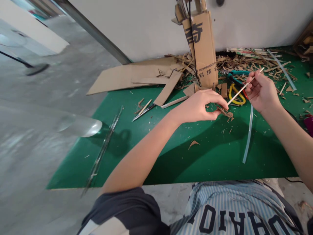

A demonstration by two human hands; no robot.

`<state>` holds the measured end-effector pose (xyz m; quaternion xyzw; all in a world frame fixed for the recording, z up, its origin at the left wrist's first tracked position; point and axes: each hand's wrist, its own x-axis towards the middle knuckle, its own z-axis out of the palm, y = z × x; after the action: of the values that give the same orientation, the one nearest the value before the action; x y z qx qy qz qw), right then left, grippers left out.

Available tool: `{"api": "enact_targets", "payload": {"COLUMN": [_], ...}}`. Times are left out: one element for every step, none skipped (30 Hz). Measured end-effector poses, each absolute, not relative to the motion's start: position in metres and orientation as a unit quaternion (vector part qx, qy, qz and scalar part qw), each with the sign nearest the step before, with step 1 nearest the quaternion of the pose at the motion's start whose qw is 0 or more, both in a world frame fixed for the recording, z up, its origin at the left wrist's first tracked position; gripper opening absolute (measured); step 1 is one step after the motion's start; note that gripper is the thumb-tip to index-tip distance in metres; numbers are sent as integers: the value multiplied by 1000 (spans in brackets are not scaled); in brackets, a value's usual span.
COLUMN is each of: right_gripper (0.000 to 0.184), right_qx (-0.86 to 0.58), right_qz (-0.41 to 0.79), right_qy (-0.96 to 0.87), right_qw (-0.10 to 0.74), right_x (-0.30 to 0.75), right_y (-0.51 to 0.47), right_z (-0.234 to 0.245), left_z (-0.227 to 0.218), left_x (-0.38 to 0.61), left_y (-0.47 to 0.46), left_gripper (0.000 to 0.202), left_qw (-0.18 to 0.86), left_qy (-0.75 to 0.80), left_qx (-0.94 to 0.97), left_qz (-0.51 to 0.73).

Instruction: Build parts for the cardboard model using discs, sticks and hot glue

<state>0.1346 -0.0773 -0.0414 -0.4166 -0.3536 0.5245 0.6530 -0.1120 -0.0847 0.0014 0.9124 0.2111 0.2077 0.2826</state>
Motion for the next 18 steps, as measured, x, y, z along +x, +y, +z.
{"api": "enact_targets", "payload": {"right_gripper": [24, 24, 24, 24, 24, 25, 25, 25, 25, 25, 25, 25, 25, 26, 26, 26, 26, 26], "right_qx": [-415, -414, -414, -414, -415, -416, -418, -419, -420, -421, -422, -424, -425, -427, -428, -430, -430, -430], "right_qz": [526, 526, 527, 526, 525, 525, 524, 523, 523, 523, 522, 522, 521, 520, 519, 518, 518, 518], "right_qy": [-349, -344, -343, -344, -347, -350, -353, -355, -355, -354, -354, -354, -355, -357, -359, -361, -363, -365], "right_qw": [656, 658, 659, 658, 657, 655, 653, 652, 651, 651, 651, 651, 650, 649, 647, 645, 644, 643], "right_x": [135, 135, 135, 135, 135, 135, 135, 135, 135, 135, 135, 135, 135, 135, 134, 134, 134, 134], "right_y": [-77, -77, -77, -77, -77, -76, -76, -76, -76, -75, -76, -76, -76, -76, -77, -77, -77, -77], "right_z": [-41, -41, -41, -42, -42, -42, -43, -43, -43, -43, -42, -42, -41, -41, -40, -39, -39, -39], "left_z": [2, 2, 2, 3, 3, 3, 3, 4, 4, 4, 4, 3, 3, 3, 3, 4, 4, 4], "left_x": [-112, -112, -112, -112, -112, -112, -112, -112, -112, -112, -112, -112, -112, -112, -112, -112, -112, -112], "left_y": [-85, -85, -85, -86, -86, -86, -87, -87, -87, -87, -87, -87, -87, -87, -87, -87, -86, -86], "left_gripper": [22, 22, 22, 22, 22, 22, 22, 22, 22, 22, 22, 22, 22, 22, 22, 22, 22, 22], "left_qw": [283, 283, 282, 281, 280, 279, 278, 278, 278, 278, 278, 278, 277, 277, 277, 276, 276, 275], "left_qy": [211, 211, 213, 216, 220, 225, 229, 231, 233, 232, 230, 227, 226, 226, 226, 227, 228, 229], "left_qx": [913, 913, 913, 914, 914, 914, 914, 914, 914, 914, 915, 915, 916, 916, 916, 917, 917, 918], "left_qz": [207, 206, 203, 199, 196, 192, 189, 186, 184, 183, 183, 184, 184, 183, 181, 178, 175, 172]}}
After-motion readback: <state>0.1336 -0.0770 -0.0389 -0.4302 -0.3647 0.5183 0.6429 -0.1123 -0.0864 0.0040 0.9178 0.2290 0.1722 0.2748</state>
